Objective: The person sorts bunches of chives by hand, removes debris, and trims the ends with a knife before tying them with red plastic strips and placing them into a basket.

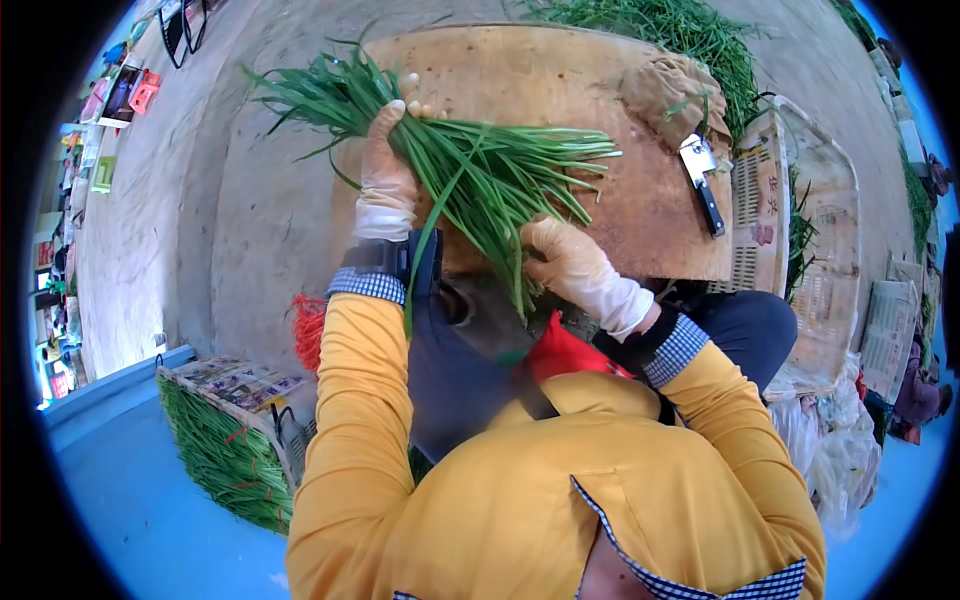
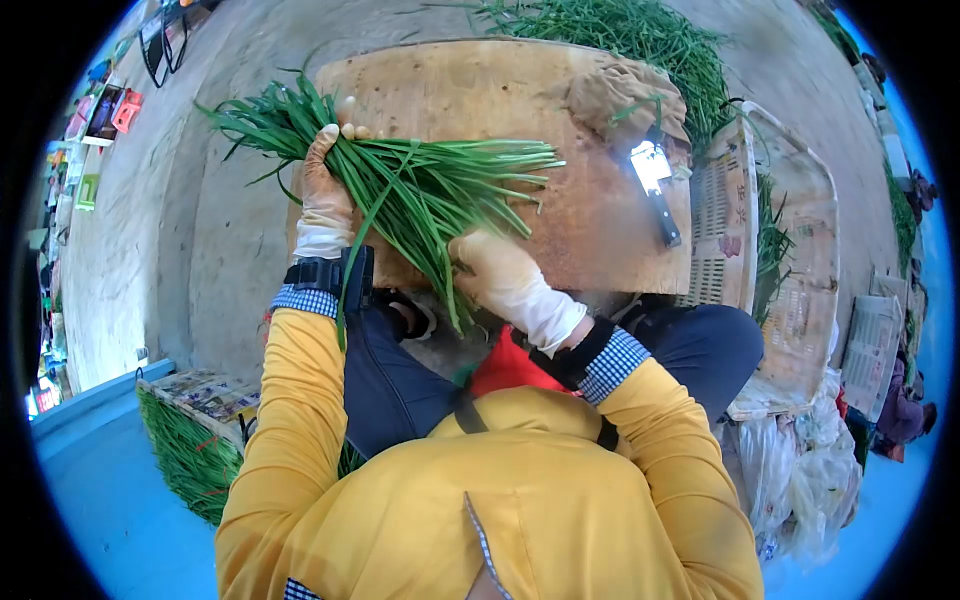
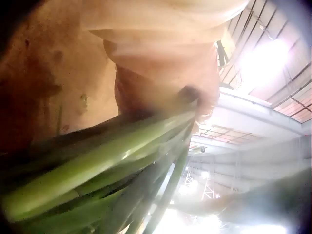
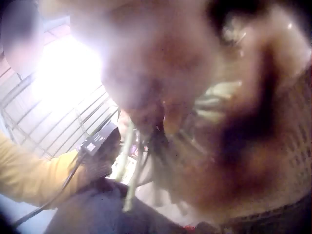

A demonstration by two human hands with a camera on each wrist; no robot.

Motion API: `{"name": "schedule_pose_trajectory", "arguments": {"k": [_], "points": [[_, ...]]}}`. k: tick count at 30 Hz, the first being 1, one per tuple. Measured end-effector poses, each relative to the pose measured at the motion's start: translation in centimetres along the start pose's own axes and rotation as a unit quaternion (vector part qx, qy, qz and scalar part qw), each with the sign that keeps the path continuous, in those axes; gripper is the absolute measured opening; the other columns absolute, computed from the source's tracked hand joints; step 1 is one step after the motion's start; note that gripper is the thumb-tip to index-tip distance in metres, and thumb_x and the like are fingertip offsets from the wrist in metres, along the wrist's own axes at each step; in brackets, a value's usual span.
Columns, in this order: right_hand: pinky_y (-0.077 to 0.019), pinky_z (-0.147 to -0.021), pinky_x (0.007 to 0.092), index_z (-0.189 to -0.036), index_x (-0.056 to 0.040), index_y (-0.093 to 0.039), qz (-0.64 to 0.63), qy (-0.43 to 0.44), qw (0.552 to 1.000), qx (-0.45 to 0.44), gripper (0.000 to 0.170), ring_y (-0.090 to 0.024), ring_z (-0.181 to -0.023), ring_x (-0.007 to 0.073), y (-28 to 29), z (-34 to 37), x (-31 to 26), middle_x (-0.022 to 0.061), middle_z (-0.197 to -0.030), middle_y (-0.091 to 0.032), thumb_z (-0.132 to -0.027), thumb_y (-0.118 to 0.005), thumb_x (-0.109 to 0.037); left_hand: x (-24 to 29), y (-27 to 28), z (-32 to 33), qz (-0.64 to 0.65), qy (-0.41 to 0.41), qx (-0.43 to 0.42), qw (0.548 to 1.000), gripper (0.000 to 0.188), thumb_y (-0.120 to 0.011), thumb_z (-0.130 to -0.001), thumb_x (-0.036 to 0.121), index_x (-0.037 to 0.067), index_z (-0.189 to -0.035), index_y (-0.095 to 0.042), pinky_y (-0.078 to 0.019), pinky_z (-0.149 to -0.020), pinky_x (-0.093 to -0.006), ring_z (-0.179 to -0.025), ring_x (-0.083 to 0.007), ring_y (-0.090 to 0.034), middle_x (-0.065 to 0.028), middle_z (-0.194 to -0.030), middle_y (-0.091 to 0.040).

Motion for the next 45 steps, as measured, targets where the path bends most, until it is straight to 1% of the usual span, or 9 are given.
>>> {"name": "schedule_pose_trajectory", "arguments": {"k": [4, 9, 13, 16, 18, 23, 31, 40, 45], "points": [[-0.0469, -0.066, 0.0367, -0.085, 0.001, -0.058, -0.164, -0.189, 0.947, -0.204, 0.009, -0.058, -0.066, 0.0298, -2.3, 1.4, 0.2, 0.0159, -0.079, -0.06, -0.082, -0.056, -0.008, 0.2, 1.4, -0.1, 0.019, 0.003, 0.046, 0.999, 0.036, -0.061, -0.081, 0.012, 0.003, -0.116, -0.058, -0.0496, -0.086, -0.038, -0.076, -0.017, -0.06, -0.0008, -0.076, -0.062], [-0.0462, -0.066, 0.036, -0.086, -0.0036, -0.061, -0.05, 0.057, 0.936, -0.345, 0.015, -0.06, -0.076, 0.0315, 1.7, 6.9, -3.4, 0.0127, -0.08, -0.063, -0.082, -0.06, -0.018, 0.5, 1.5, 0.1, 0.018, -0.005, 0.072, 0.997, 0.03, -0.06, -0.081, 0.013, 0.003, -0.109, -0.059, -0.0506, -0.081, -0.0371, -0.074, -0.0182, -0.059, -0.0025, -0.074, -0.061], [-0.0467, -0.068, 0.0357, -0.092, -0.0059, -0.064, -0.038, -0.072, 0.842, -0.533, 0.022, -0.061, -0.079, 0.0285, 10.8, 6.4, -6.3, 0.0112, -0.088, -0.063, -0.086, -0.059, -0.026, 0.7, 2.7, 0.3, 0.027, -0.016, 0.156, 0.987, 0.013, -0.063, -0.08, 0.013, 0.005, -0.089, -0.06, -0.0516, -0.078, -0.0373, -0.073, -0.0196, -0.059, -0.0032, -0.074, -0.061], [-0.048, -0.07, 0.0321, -0.095, -0.0072, -0.065, -0.435, -0.1, 0.858, -0.253, 0.022, -0.061, -0.084, 0.0214, 16.6, 4.9, -5.0, 0.0059, -0.096, -0.064, -0.087, -0.058, -0.026, 0.7, 2.8, 0.3, 0.016, -0.012, 0.159, 0.987, 0.01, -0.063, -0.079, 0.013, 0.006, -0.084, -0.058, -0.0518, -0.077, -0.0378, -0.073, -0.0198, -0.06, -0.0032, -0.074, -0.06], [-0.0478, -0.071, 0.03, -0.099, -0.0009, -0.06, 0.149, -0.059, 0.951, 0.264, 0.018, -0.059, -0.079, 0.0154, 20.9, 5.8, 3.1, 0.0054, -0.087, -0.06, -0.088, -0.052, -0.013, 0.6, 2.9, 0.0, 0.015, -0.013, 0.149, 0.989, 0.01, -0.063, -0.079, 0.013, 0.006, -0.085, -0.059, -0.0518, -0.077, -0.0379, -0.073, -0.0198, -0.06, -0.0031, -0.074, -0.06], [-0.0483, -0.066, 0.0342, -0.108, -0.0097, -0.061, 0.046, -0.038, 0.998, -0.005, 0.027, -0.061, -0.081, 0.0273, 4.1, 3.8, 2.1, 0.012, -0.083, -0.062, -0.082, -0.063, -0.016, 0.5, 2.6, -0.3, 0.032, -0.013, 0.115, 0.993, 0.016, -0.061, -0.08, 0.013, 0.004, -0.093, -0.061, -0.0516, -0.075, -0.0379, -0.074, -0.0196, -0.059, -0.0034, -0.075, -0.061], [-0.0482, -0.057, 0.0369, -0.1, -0.0081, -0.06, 0.047, 0.052, 0.975, 0.211, 0.018, -0.061, -0.067, 0.0276, 4.3, 2.1, -3.2, 0.0106, -0.074, -0.06, -0.083, -0.061, -0.012, 0.1, 2.7, -0.6, 0.035, -0.01, 0.102, 0.994, 0.025, -0.06, -0.08, 0.015, 0.003, -0.102, -0.062, -0.0508, -0.076, -0.0379, -0.074, -0.0193, -0.059, -0.0035, -0.077, -0.061], [-0.0472, -0.061, 0.0401, -0.091, -0.0102, -0.06, 0.197, 0.007, 0.98, -0.007, 0.011, -0.059, -0.072, 0.0326, 1.6, -3.4, -3.1, 0.014, -0.076, -0.058, -0.083, -0.058, -0.018, -1.0, 2.2, -0.3, 0.035, 0.01, 0.106, 0.994, 0.025, -0.057, -0.082, 0.013, 0.003, -0.105, -0.061, -0.0523, -0.071, -0.0383, -0.072, -0.0192, -0.06, -0.0044, -0.079, -0.061], [-0.0494, -0.065, 0.0404, -0.087, -0.0138, -0.064, 0.137, 0.037, 0.885, -0.443, 0.013, -0.061, -0.076, 0.031, 5.2, 4.2, -9.4, 0.0105, -0.077, -0.062, -0.077, -0.058, -0.021, -0.8, 2.6, -0.6, 0.028, 0.011, 0.105, 0.994, 0.027, -0.058, -0.081, 0.012, 0.003, -0.106, -0.062, -0.0523, -0.069, -0.0364, -0.069, -0.0197, -0.059, -0.0051, -0.076, -0.061]]}}
Point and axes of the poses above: each hand's wrist, its own z-axis away from the middle knuckle, its own y-axis out of the back of the hand, x = y × z, the point moved 7 cm from there along -z, towards the middle knuckle
